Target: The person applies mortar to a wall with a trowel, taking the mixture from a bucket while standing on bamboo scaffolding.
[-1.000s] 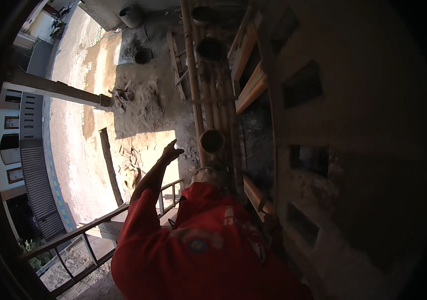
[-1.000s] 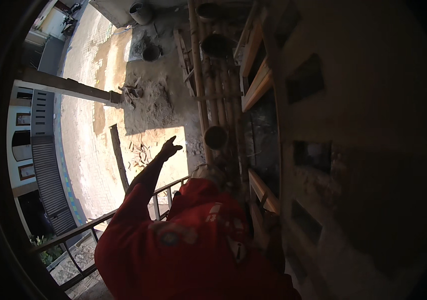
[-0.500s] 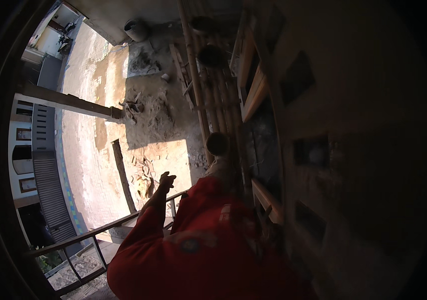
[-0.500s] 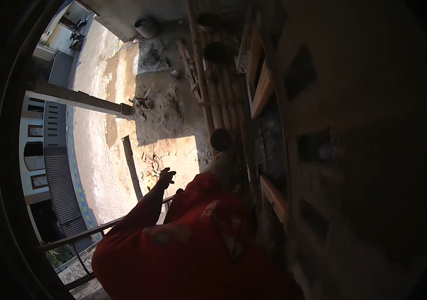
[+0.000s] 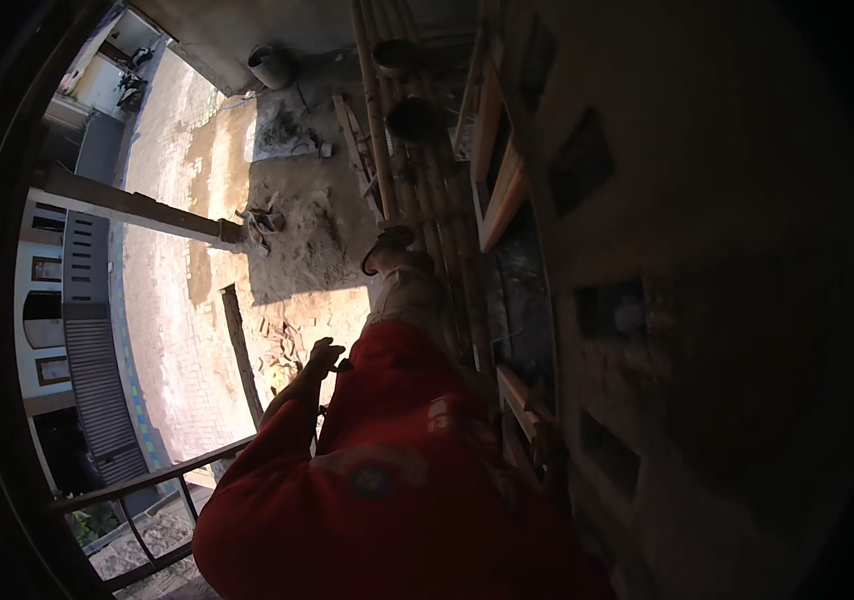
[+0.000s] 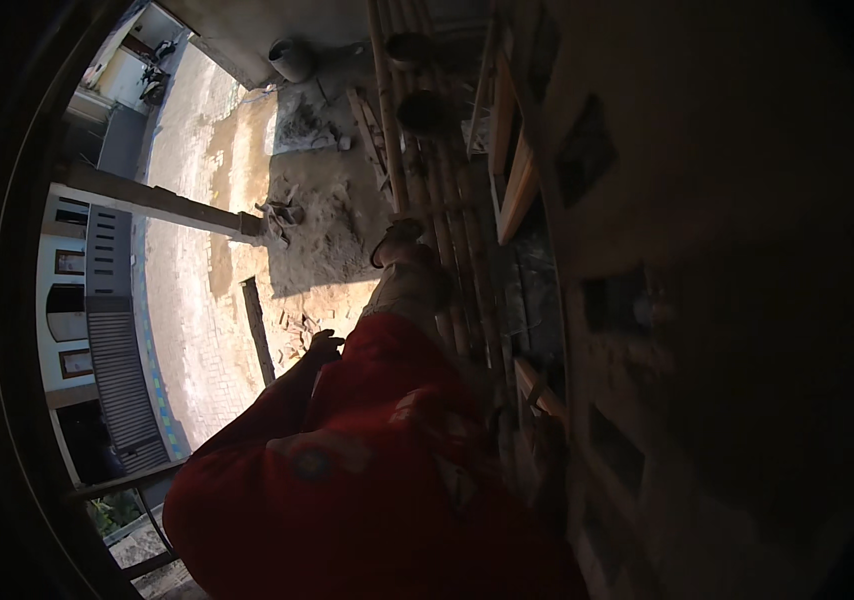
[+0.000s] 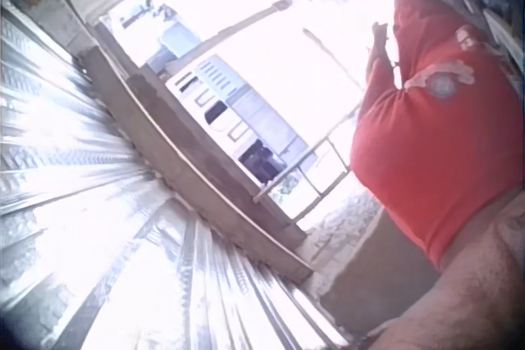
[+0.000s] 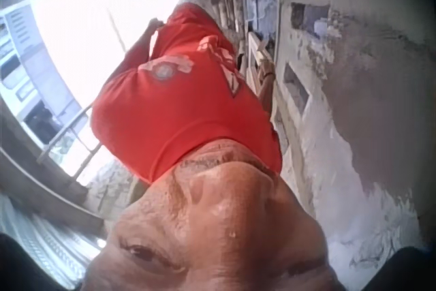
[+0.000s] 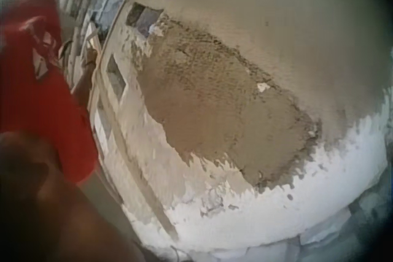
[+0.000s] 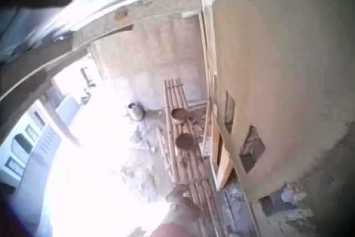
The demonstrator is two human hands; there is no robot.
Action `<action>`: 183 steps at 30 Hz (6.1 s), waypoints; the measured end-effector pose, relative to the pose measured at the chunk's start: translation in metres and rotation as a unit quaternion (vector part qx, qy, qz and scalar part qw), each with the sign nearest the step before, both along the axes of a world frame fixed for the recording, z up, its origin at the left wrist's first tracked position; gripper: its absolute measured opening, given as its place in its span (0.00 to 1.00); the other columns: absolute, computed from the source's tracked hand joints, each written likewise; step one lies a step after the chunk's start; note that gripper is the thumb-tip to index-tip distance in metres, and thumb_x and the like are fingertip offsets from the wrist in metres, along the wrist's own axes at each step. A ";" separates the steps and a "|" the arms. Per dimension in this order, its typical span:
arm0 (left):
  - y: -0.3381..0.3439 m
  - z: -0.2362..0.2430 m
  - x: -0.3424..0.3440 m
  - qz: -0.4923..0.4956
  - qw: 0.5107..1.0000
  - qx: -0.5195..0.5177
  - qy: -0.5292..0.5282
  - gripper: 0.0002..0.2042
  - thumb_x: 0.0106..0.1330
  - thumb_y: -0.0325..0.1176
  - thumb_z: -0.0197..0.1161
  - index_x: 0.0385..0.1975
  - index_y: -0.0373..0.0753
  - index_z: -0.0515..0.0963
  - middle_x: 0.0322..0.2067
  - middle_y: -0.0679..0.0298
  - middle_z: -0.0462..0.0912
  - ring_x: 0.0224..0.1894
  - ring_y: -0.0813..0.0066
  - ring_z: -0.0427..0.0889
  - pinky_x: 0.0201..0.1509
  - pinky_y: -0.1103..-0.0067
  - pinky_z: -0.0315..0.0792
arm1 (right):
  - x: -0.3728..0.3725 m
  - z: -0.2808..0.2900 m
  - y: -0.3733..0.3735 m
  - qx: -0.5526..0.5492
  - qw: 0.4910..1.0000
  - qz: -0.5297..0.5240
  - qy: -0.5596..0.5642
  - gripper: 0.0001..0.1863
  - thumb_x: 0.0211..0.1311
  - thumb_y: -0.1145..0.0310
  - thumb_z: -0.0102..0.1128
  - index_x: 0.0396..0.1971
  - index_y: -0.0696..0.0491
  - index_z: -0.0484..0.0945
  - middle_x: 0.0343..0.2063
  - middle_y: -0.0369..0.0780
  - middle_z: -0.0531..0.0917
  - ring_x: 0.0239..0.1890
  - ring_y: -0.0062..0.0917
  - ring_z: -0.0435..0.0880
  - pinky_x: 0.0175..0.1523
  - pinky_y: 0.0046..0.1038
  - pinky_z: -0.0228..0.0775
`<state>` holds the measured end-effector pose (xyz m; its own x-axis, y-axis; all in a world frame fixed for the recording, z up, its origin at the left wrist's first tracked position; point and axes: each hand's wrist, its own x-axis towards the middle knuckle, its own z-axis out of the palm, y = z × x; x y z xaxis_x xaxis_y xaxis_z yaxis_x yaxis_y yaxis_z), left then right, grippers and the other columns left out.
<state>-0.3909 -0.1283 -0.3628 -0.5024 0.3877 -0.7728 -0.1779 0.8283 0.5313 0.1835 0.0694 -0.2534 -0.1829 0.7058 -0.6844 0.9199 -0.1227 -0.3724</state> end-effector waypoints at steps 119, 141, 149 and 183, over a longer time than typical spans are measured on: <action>0.562 -0.221 -0.220 0.039 0.996 0.064 -0.052 0.27 0.66 0.35 0.59 0.63 0.32 0.64 0.55 0.48 0.75 0.49 0.60 0.79 0.54 0.72 0.72 | -0.829 -0.655 0.485 0.071 0.989 0.070 0.106 0.24 0.64 0.54 0.54 0.49 0.59 0.75 0.41 0.58 0.80 0.45 0.53 0.79 0.47 0.46 0.73; 0.558 -0.227 -0.224 0.047 0.995 0.044 -0.076 0.27 0.65 0.34 0.59 0.64 0.36 0.64 0.53 0.50 0.77 0.50 0.62 0.81 0.51 0.71 0.75 | -0.807 -0.666 0.450 0.172 0.933 -0.161 0.273 0.25 0.69 0.61 0.47 0.60 0.61 0.67 0.58 0.53 0.71 0.64 0.44 0.66 0.67 0.39 0.58; 0.550 -0.240 -0.204 0.028 0.994 0.102 -0.016 0.29 0.60 0.33 0.62 0.63 0.41 0.67 0.43 0.54 0.81 0.42 0.63 0.83 0.43 0.73 0.77 | -0.785 -0.695 0.550 0.167 0.970 0.048 0.167 0.29 0.69 0.56 0.46 0.65 0.56 0.62 0.63 0.51 0.65 0.67 0.43 0.61 0.70 0.39 0.54; 0.561 -0.238 -0.205 -0.031 0.994 0.107 -0.020 0.27 0.61 0.30 0.61 0.63 0.40 0.66 0.38 0.57 0.81 0.38 0.66 0.83 0.42 0.72 0.79 | -0.645 -0.680 0.523 0.142 0.981 0.104 0.083 0.21 0.71 0.62 0.43 0.58 0.57 0.69 0.54 0.49 0.73 0.60 0.39 0.69 0.64 0.36 0.63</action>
